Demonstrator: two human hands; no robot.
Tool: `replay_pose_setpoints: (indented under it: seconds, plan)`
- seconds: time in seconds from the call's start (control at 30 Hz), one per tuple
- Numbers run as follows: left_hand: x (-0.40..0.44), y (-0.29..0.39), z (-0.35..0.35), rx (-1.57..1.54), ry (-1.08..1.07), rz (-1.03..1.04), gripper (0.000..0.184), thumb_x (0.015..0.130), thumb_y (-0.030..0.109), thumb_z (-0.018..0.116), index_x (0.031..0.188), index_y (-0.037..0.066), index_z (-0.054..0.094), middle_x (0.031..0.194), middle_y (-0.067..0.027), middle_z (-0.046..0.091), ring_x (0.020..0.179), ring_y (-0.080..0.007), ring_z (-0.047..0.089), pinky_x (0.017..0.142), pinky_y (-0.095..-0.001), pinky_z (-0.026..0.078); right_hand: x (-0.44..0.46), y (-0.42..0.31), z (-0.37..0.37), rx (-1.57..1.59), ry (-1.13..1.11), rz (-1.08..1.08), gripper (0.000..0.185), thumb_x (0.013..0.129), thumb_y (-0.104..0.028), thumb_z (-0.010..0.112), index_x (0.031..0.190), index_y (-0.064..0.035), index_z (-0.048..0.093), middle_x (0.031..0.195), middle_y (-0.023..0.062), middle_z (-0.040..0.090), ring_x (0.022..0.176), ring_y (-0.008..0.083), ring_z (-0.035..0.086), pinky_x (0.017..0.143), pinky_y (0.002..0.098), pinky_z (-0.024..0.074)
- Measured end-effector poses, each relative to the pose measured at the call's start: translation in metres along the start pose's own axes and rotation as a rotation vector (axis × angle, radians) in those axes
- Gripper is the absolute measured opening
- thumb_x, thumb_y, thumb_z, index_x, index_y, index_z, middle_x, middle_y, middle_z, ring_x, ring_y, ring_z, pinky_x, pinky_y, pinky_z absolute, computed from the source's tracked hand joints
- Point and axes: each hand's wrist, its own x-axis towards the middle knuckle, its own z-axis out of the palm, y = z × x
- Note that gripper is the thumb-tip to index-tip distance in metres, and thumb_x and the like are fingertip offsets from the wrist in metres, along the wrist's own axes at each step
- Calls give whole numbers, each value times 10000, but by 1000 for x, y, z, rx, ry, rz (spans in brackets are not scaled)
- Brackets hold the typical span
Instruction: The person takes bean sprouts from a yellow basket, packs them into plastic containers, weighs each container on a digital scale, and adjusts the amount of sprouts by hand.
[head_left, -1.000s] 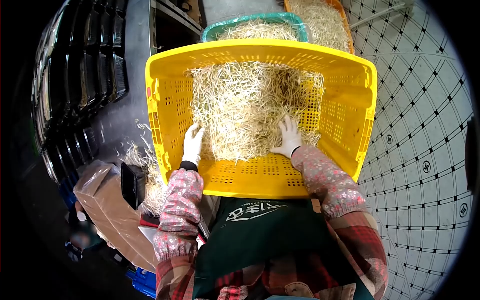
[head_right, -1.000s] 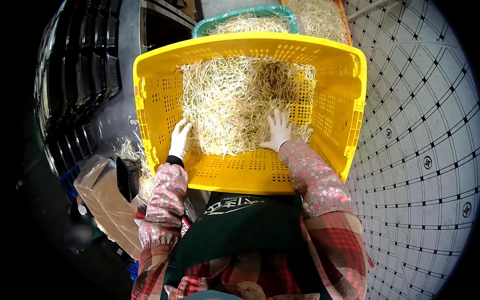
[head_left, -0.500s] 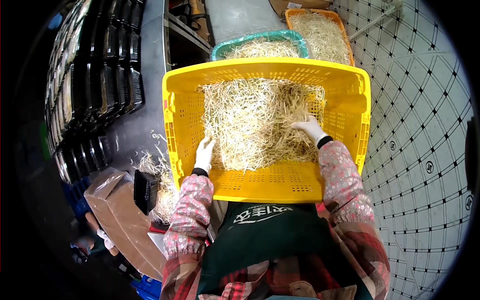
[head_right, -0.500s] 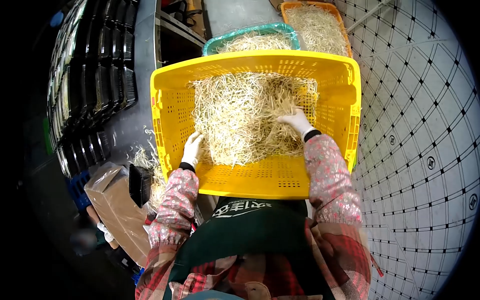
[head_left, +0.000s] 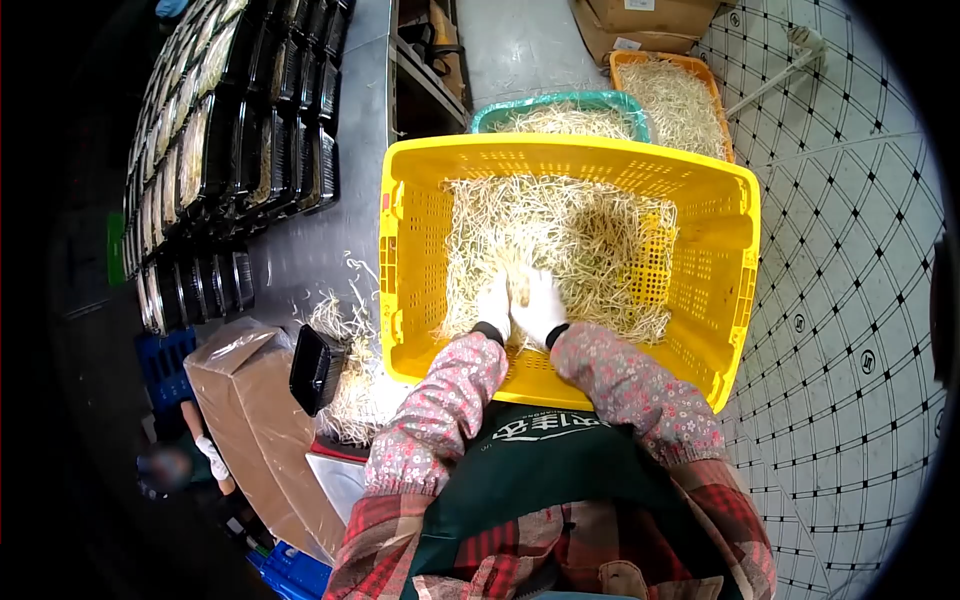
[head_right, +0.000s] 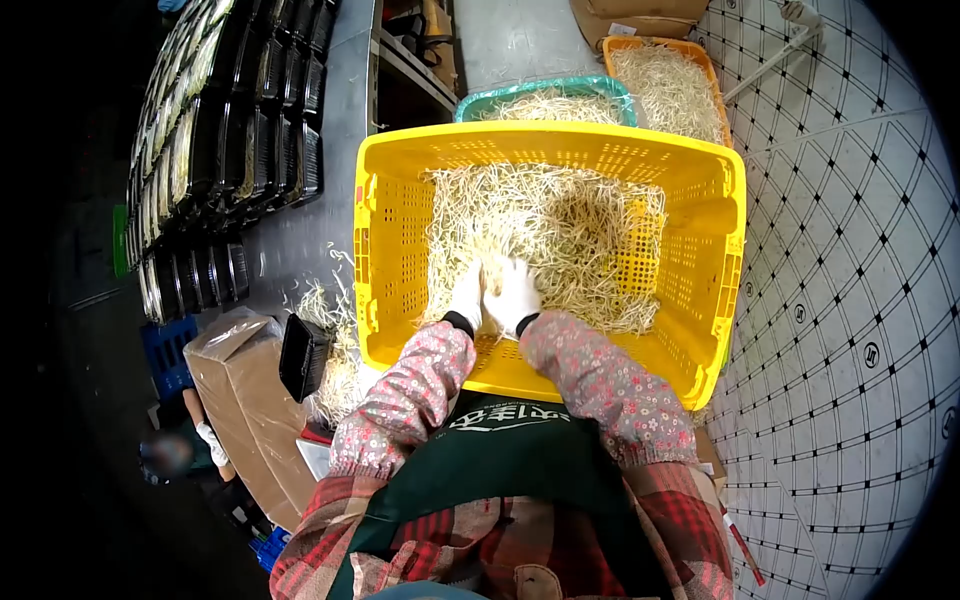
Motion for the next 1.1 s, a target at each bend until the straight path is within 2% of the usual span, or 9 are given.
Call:
replay_pose_setpoints:
  seconds: [0.13,0.23,0.3,0.5,0.67,0.77,0.8,0.9,1.1]
  plan:
    - [-76,55,-24,-388,-408,120,440,969,208,624,1353,12,536,1282,-102,626,1167,-198,585,1034,-352,451,-21,-31,-37,771,-131,-143,654,830,-141,780,1362,4,427,1247,114,603,1135,180,575,986,327,468]
    - [-102,96,-33,-229,-431,76,454,940,157,652,1359,29,531,1254,-98,640,1108,-195,628,958,-354,517,6,-18,-60,857,-384,-44,658,839,-148,782,1375,11,436,1264,117,605,1144,166,573,1001,331,469]
    - [-72,110,-32,-251,-444,44,434,927,138,661,1330,22,550,1220,-87,653,1054,-182,649,909,-348,541,25,-20,-56,835,-231,-232,585,872,-116,744,1372,16,471,1265,107,618,1104,177,610,962,327,500]
    - [-70,119,-50,-2,-433,176,367,862,41,706,1218,5,625,1088,-74,692,969,-176,668,848,-320,547,33,-22,-96,935,-238,-88,513,875,-135,746,1324,4,540,1212,92,654,1058,161,622,927,301,505]
    - [27,27,-115,414,-384,213,402,859,95,725,1223,-31,612,1094,-98,693,936,-187,650,855,-303,512,14,83,-52,354,-185,32,483,901,-149,688,1338,-26,523,1218,104,634,1002,184,649,859,312,546]
    - [30,27,-115,662,-250,-125,468,845,216,730,1214,-49,617,1071,-149,701,974,-229,649,861,-360,516,-11,92,-24,763,-83,654,553,886,-72,657,1397,-31,450,1162,123,638,1053,205,598,887,331,499]
    - [31,24,-107,915,-308,-26,469,854,250,708,1204,-51,623,1088,-182,694,999,-264,648,889,-357,505,-14,97,1,698,-83,574,559,884,-66,656,1401,-41,445,1158,125,638,1024,209,601,872,329,501]
    - [34,-17,-83,782,-208,-38,368,844,248,700,1097,-19,695,1029,-176,706,986,-261,648,895,-345,495,-25,40,27,570,-2,494,438,864,-102,690,1247,23,518,1010,104,679,856,211,641,784,323,520]
    - [-94,87,-46,108,-450,259,621,859,91,733,1405,-9,454,1262,-103,611,1095,-186,600,952,-310,485,-24,-37,-52,944,-233,313,559,854,-82,712,1331,25,441,1166,114,639,1029,176,623,905,335,508]
